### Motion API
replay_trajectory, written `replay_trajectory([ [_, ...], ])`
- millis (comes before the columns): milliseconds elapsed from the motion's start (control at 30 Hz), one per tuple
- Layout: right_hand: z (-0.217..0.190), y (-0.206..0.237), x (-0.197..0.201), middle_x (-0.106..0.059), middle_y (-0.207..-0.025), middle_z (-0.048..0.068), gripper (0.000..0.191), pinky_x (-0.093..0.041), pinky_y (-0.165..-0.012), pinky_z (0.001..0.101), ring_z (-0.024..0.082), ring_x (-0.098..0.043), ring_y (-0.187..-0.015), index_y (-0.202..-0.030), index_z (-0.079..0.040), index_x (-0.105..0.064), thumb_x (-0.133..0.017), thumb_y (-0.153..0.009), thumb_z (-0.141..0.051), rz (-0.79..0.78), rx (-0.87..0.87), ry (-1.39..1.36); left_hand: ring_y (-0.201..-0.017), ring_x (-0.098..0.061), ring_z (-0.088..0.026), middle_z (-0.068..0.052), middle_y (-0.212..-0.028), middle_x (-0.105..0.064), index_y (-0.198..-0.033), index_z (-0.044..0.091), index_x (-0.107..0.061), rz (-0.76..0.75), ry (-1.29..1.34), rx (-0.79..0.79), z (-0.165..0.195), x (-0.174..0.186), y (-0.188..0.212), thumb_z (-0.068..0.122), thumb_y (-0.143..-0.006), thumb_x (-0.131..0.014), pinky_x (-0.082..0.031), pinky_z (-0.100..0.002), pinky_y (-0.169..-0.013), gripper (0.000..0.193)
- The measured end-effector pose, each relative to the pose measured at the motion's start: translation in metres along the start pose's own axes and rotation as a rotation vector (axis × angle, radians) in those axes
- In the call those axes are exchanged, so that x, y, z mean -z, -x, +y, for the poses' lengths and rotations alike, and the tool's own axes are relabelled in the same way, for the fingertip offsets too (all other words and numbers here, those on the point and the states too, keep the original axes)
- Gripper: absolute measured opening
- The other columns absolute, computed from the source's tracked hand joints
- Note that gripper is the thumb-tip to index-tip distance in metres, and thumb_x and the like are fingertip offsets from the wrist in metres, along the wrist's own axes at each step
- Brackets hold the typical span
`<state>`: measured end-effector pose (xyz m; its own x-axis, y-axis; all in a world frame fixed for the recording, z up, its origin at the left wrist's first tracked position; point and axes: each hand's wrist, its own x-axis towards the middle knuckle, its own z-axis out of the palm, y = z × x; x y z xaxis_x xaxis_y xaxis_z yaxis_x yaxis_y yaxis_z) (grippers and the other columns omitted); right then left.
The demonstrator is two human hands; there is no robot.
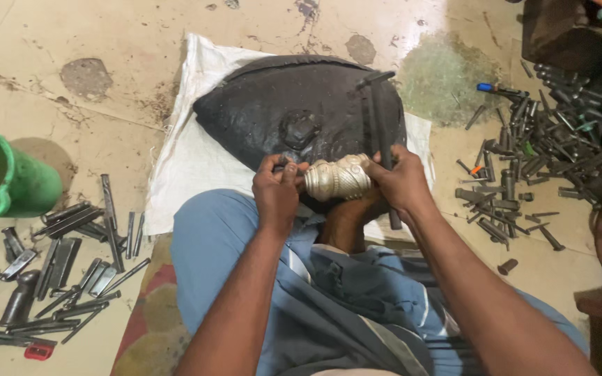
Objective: The person sits on the floor and uses a hammer and chisel to carve a decorative pattern into a silver-colored metal object. They repeatedly strike the chisel to create texture on the object's surface.
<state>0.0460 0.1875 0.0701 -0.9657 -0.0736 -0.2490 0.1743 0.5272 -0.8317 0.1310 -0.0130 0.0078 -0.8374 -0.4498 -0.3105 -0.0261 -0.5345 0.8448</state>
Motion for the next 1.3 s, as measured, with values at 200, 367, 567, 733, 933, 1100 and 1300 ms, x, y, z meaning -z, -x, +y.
replay_trajectory([
  [200,-0.003,0.017,0.019,-0.073,-0.087,0.004,0.029,-0.06,-0.068,0.026,0.01,-0.07,-0.078,-0.087,-0.007,-0.056,-0.08,-0.076,0.007,-0.095,0.105,-0.096,-0.087,-0.069,-0.017,-0.018,-0.104,-0.075,-0.113,-0.001,-0.052,-0.077,0.154,-0.066,-0.017,0.003,-0.014,0.003,-0.105,-0.052,-0.059,-0.028,-0.079,0.009],
  [367,-0.006,0.019,0.018,-0.075,-0.09,0.006,0.022,-0.059,-0.067,0.0283,0.011,-0.07,-0.076,-0.086,-0.005,-0.06,-0.08,-0.079,0.002,-0.089,0.074,-0.135,-0.087,-0.07,-0.014,-0.015,-0.103,-0.077,-0.112,0.001,-0.055,-0.027,0.081,-0.144,-0.015,0.0,-0.016,0.005,-0.103,-0.056,-0.058,-0.028,-0.078,0.009],
  [567,-0.02,0.057,0.036,-0.073,-0.082,0.007,0.02,-0.049,-0.06,0.0259,0.01,-0.063,-0.07,-0.108,0.003,-0.07,-0.075,-0.096,-0.012,0.003,0.215,0.291,-0.092,-0.072,-0.014,-0.011,-0.102,-0.077,-0.11,-0.003,-0.072,0.046,-0.149,-0.387,0.008,0.008,0.001,0.001,-0.097,-0.069,-0.057,-0.028,-0.085,0.013],
  [733,-0.028,0.108,0.065,-0.068,-0.07,0.008,0.038,-0.041,-0.041,0.0298,0.015,-0.057,-0.049,-0.13,-0.001,-0.063,-0.068,-0.094,-0.012,-0.046,-0.04,0.167,-0.089,-0.076,-0.014,-0.009,-0.097,-0.079,-0.105,-0.001,-0.076,-0.073,-0.267,-0.537,0.011,-0.008,0.01,0.001,-0.09,-0.072,-0.061,-0.027,-0.081,0.015],
  [933,-0.034,0.136,0.08,-0.066,-0.069,0.007,0.045,-0.038,-0.04,0.0273,0.011,-0.055,-0.047,-0.137,-0.001,-0.061,-0.067,-0.094,-0.014,0.015,-0.017,0.159,-0.086,-0.079,-0.015,-0.01,-0.096,-0.08,-0.107,0.001,-0.075,-0.2,-0.335,-0.534,0.006,-0.022,0.008,0.004,-0.093,-0.068,-0.062,-0.028,-0.082,0.015],
  [1100,-0.045,0.148,0.088,-0.067,-0.067,0.007,0.05,-0.041,-0.039,0.0275,0.011,-0.056,-0.046,-0.141,-0.002,-0.06,-0.067,-0.094,-0.016,0.034,0.04,0.27,-0.081,-0.079,-0.019,-0.012,-0.093,-0.08,-0.103,0.003,-0.076,-0.207,-0.43,-0.549,0.009,-0.02,0.006,0.007,-0.09,-0.072,-0.061,-0.03,-0.076,0.013],
  [1300,-0.061,0.163,0.09,-0.068,-0.058,0.004,0.053,-0.048,-0.042,0.0268,0.009,-0.062,-0.043,-0.144,-0.005,-0.06,-0.068,-0.092,-0.016,0.023,0.277,0.544,-0.085,-0.08,-0.025,-0.013,-0.095,-0.078,-0.1,0.004,-0.077,-0.131,-0.478,-0.714,0.006,-0.024,0.011,0.008,-0.09,-0.073,-0.062,-0.032,-0.076,0.012],
])
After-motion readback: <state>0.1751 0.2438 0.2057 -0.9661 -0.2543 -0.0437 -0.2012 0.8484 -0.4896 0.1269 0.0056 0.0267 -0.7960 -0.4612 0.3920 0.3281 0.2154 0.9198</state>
